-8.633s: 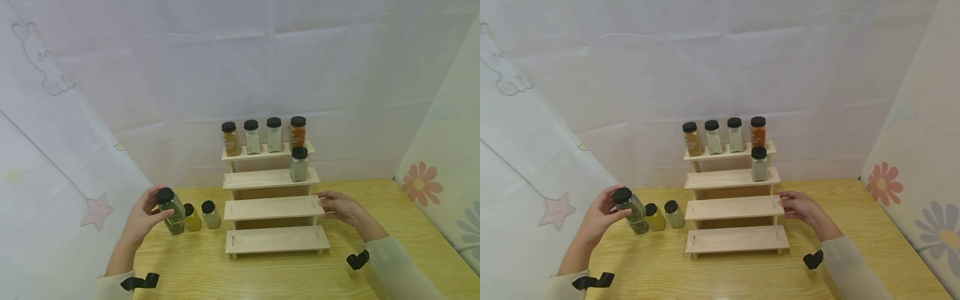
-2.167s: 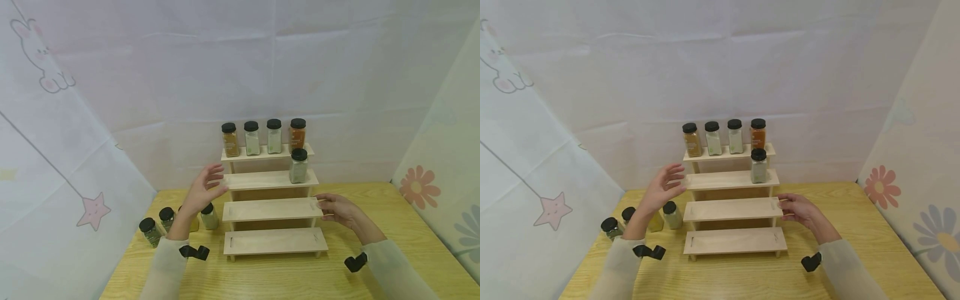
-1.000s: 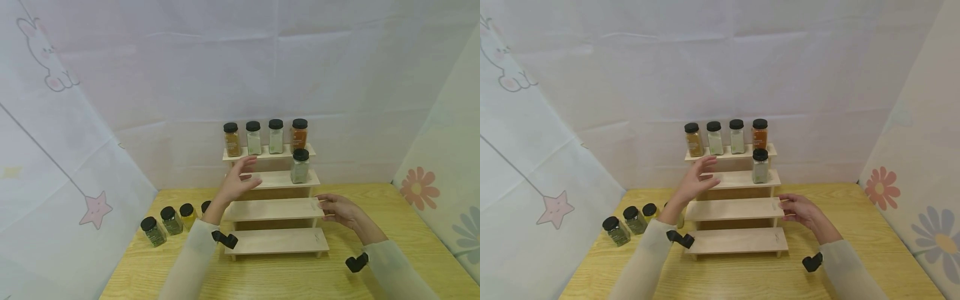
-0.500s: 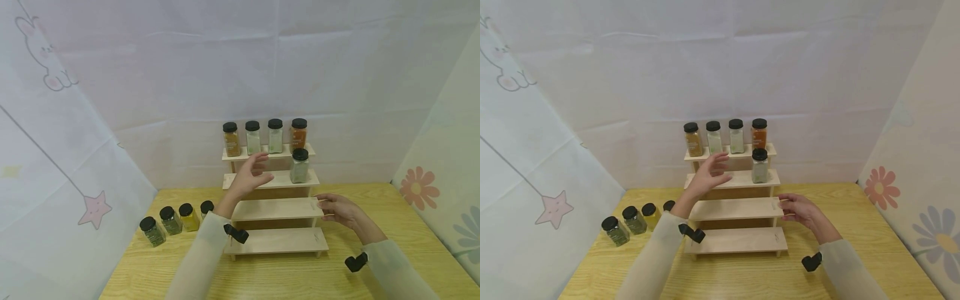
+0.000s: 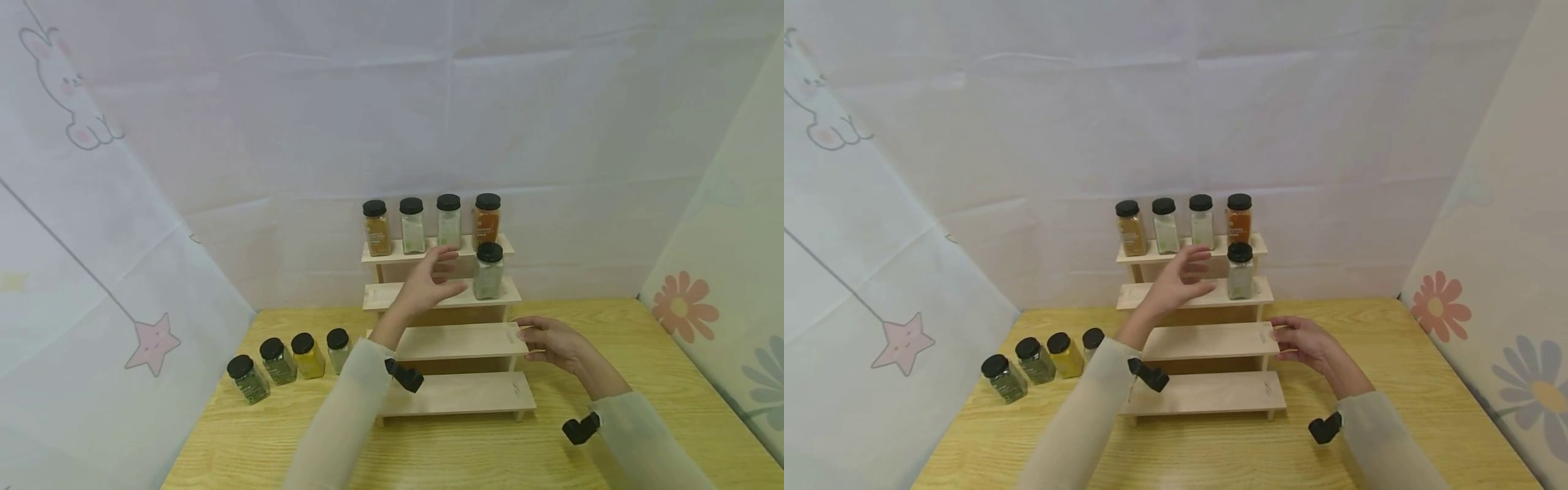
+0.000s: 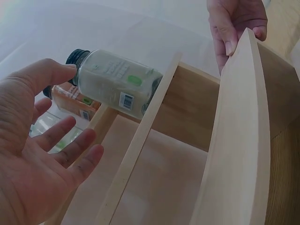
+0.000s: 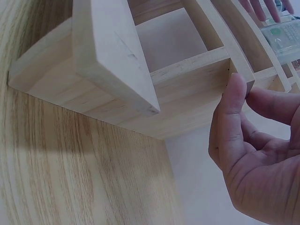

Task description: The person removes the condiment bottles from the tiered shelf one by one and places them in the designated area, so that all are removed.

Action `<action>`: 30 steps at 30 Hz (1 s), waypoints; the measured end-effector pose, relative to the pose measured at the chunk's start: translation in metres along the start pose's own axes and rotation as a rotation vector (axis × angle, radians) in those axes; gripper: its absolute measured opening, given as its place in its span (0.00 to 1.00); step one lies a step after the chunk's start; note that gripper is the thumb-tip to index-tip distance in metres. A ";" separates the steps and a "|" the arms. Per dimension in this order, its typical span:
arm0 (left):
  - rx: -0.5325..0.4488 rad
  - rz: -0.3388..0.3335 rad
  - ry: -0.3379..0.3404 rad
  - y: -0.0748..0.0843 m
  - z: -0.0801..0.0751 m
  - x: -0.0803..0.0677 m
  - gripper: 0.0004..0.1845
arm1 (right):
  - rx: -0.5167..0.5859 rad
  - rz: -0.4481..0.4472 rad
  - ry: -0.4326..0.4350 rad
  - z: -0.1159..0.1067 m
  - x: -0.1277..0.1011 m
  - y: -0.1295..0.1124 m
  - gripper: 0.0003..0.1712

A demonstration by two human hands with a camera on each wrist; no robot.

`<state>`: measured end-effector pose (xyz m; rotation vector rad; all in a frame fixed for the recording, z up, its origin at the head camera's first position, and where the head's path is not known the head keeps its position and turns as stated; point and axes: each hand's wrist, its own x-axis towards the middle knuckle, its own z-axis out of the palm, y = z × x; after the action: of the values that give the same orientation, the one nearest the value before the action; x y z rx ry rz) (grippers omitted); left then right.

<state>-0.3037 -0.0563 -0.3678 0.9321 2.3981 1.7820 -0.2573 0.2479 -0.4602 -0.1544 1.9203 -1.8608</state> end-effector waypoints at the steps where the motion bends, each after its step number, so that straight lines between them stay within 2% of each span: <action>1: -0.005 -0.002 -0.002 0.000 0.001 0.001 0.39 | -0.002 0.000 0.000 0.000 0.000 0.000 0.39; 10: -0.034 -0.001 -0.026 0.000 0.012 0.014 0.39 | 0.001 0.011 0.006 -0.001 0.000 0.000 0.39; 23: -0.029 -0.004 0.001 0.003 0.027 0.027 0.38 | -0.004 0.015 0.005 -0.001 0.000 0.000 0.40; 30: -0.010 -0.047 0.001 0.000 0.034 0.034 0.39 | -0.008 0.014 0.005 -0.001 0.000 -0.001 0.40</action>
<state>-0.3200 -0.0112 -0.3684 0.8664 2.3880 1.7773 -0.2579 0.2482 -0.4594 -0.1381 1.9275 -1.8469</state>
